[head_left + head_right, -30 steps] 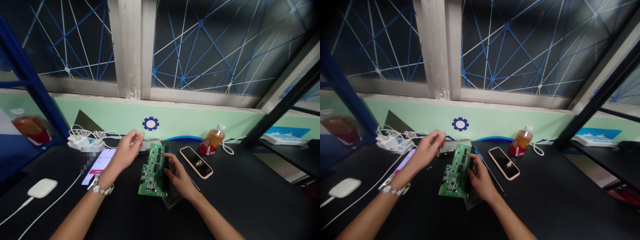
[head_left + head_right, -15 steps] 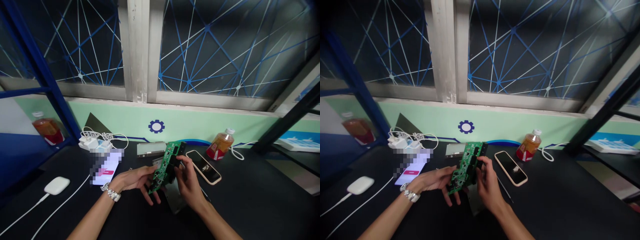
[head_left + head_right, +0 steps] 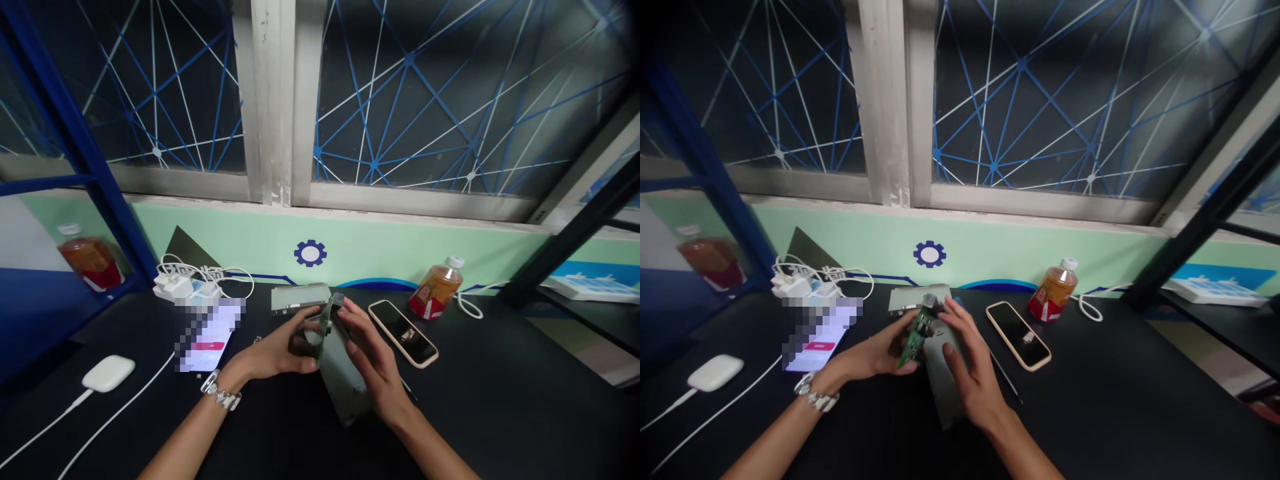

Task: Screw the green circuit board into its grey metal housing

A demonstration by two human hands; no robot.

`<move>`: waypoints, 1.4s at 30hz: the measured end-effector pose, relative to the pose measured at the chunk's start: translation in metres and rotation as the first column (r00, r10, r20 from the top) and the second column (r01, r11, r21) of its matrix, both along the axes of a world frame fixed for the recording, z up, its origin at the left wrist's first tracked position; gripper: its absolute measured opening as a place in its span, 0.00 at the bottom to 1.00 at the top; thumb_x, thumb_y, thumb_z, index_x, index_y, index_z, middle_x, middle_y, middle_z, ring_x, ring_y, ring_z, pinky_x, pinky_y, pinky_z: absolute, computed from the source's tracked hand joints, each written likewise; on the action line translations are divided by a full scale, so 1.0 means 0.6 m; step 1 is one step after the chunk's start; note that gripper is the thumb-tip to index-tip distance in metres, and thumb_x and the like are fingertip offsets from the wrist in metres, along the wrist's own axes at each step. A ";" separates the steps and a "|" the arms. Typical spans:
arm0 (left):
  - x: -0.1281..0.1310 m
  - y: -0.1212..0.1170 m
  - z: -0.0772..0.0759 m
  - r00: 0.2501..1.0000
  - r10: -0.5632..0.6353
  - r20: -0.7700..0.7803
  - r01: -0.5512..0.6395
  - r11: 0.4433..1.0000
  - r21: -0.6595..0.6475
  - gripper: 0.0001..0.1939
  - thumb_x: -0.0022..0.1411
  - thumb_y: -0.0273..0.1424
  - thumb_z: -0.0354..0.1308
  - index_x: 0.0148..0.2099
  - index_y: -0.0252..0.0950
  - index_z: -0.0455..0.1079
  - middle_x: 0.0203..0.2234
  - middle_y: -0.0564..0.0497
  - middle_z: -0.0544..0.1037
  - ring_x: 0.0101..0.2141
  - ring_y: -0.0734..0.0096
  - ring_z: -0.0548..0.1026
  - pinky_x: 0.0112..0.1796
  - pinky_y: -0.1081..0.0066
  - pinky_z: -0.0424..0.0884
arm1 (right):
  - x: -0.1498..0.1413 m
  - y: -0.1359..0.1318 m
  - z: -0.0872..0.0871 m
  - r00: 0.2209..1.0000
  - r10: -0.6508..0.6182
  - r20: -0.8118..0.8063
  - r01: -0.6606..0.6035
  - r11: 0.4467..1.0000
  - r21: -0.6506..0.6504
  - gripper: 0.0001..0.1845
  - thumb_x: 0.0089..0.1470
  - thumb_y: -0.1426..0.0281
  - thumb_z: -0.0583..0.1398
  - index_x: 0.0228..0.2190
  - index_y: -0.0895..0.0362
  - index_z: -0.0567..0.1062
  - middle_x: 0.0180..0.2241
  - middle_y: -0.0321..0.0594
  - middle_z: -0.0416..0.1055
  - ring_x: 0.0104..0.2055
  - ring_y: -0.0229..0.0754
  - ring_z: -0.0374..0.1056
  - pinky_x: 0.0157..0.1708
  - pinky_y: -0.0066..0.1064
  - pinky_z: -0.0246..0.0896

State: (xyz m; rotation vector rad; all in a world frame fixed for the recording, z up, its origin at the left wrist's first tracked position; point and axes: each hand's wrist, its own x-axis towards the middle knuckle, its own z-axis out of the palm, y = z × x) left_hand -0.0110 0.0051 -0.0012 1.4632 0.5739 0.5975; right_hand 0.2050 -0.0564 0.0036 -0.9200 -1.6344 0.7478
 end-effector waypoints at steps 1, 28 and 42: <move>0.001 0.002 -0.001 0.998 0.061 -0.009 -0.061 0.997 0.057 0.49 0.51 0.28 0.68 0.68 0.48 0.46 0.55 0.39 0.64 0.42 0.60 0.75 0.41 0.59 0.75 | 0.001 0.002 0.002 0.999 -0.013 -0.047 0.012 1.000 -0.019 0.17 0.63 0.64 0.54 0.53 0.49 0.70 0.63 0.42 0.56 0.65 0.52 0.50 0.62 0.45 0.46; -0.034 0.041 -0.010 0.822 0.569 -0.030 -0.476 0.714 0.514 0.31 0.53 0.34 0.65 0.58 0.36 0.64 0.39 0.46 0.75 0.35 0.65 0.73 0.39 0.65 0.70 | 0.020 0.024 -0.003 0.989 0.126 -0.075 -0.146 0.882 -0.448 0.20 0.60 0.54 0.55 0.28 0.57 0.66 0.21 0.30 0.53 0.22 0.33 0.49 0.22 0.27 0.44; -0.030 0.042 -0.002 0.923 0.384 -0.004 -0.378 0.911 0.164 0.17 0.53 0.38 0.67 0.34 0.35 0.63 0.20 0.53 0.75 0.22 0.68 0.76 0.18 0.74 0.69 | 0.026 0.033 0.001 0.995 0.093 0.041 -0.061 0.865 -0.497 0.21 0.58 0.50 0.55 0.35 0.57 0.69 0.11 0.26 0.57 0.11 0.32 0.50 0.13 0.24 0.41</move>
